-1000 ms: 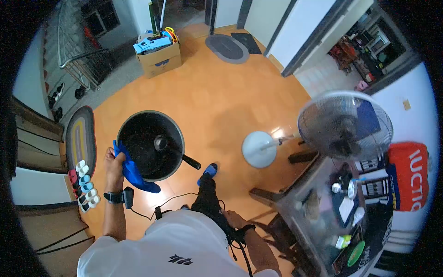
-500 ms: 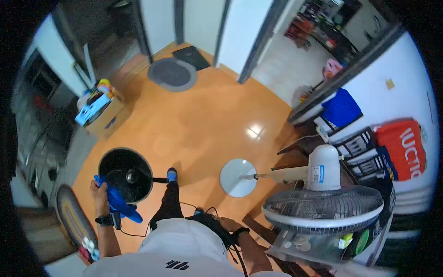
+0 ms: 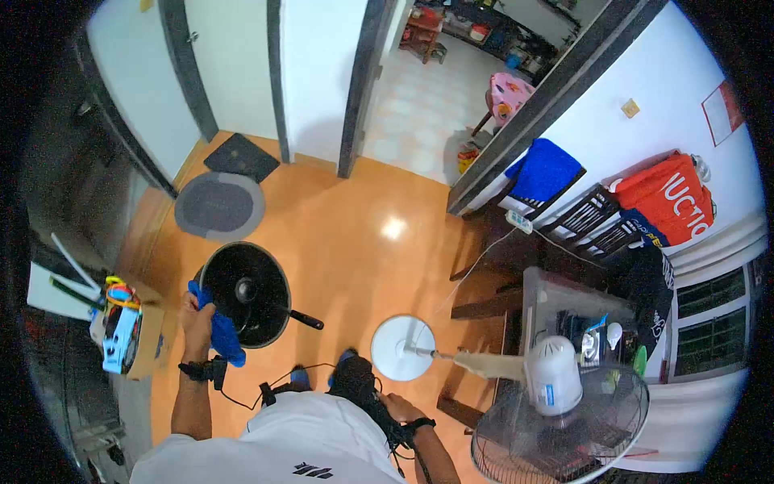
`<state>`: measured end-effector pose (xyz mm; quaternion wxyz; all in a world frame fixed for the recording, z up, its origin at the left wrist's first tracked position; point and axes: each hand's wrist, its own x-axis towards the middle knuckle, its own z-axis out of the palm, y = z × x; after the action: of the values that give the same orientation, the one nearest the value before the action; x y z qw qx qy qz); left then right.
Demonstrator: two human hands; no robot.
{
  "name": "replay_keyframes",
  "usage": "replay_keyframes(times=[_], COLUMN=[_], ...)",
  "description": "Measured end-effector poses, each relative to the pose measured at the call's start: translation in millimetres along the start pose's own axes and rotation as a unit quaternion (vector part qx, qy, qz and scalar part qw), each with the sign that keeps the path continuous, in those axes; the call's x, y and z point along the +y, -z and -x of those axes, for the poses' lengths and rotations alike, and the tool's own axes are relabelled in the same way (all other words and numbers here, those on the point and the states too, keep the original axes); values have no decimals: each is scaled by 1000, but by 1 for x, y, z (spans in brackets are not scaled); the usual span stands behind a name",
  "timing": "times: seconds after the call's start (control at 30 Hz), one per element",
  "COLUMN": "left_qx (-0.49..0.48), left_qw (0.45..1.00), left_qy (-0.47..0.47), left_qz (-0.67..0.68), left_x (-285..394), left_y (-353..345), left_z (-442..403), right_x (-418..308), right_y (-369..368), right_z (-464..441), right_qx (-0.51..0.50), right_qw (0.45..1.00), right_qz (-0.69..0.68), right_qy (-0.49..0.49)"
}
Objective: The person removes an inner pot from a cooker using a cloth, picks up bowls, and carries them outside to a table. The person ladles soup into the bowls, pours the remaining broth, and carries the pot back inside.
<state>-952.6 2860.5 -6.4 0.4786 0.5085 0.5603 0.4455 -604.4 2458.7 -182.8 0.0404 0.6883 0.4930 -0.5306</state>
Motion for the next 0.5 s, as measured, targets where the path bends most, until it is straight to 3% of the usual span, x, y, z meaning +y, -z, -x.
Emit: replay_keyframes(times=[0.1, 0.2, 0.27, 0.37, 0.4, 0.43, 0.5], left_qx=[-17, -25, -26, -30, -24, -49, -59], left_qw=[999, 999, 999, 1000, 1000, 998, 998], left_qy=[-26, -15, 0, 4, -7, 34, 10], left_qz=[8, 20, 30, 5, 2, 25, 33], left_x=[20, 26, 41, 58, 65, 75, 86], left_y=[-68, -136, -188, -250, -275, -293, -336], left_z=[-55, -112, -143, -180, -199, -211, -235], right_x=[4, -49, -44, -30, -16, 0, 19], right_y=[41, 161, 225, 300, 317, 330, 352], right_z=[-34, -39, -60, -81, -92, -112, -133], right_qx=[16, -41, -38, -51, -49, -60, -72], right_qw=[992, 975, 964, 968, 981, 979, 969], right_qz=[-109, -172, -227, -220, -178, -175, -210], right_qy=[-58, -132, -131, -110, -62, -90, -107])
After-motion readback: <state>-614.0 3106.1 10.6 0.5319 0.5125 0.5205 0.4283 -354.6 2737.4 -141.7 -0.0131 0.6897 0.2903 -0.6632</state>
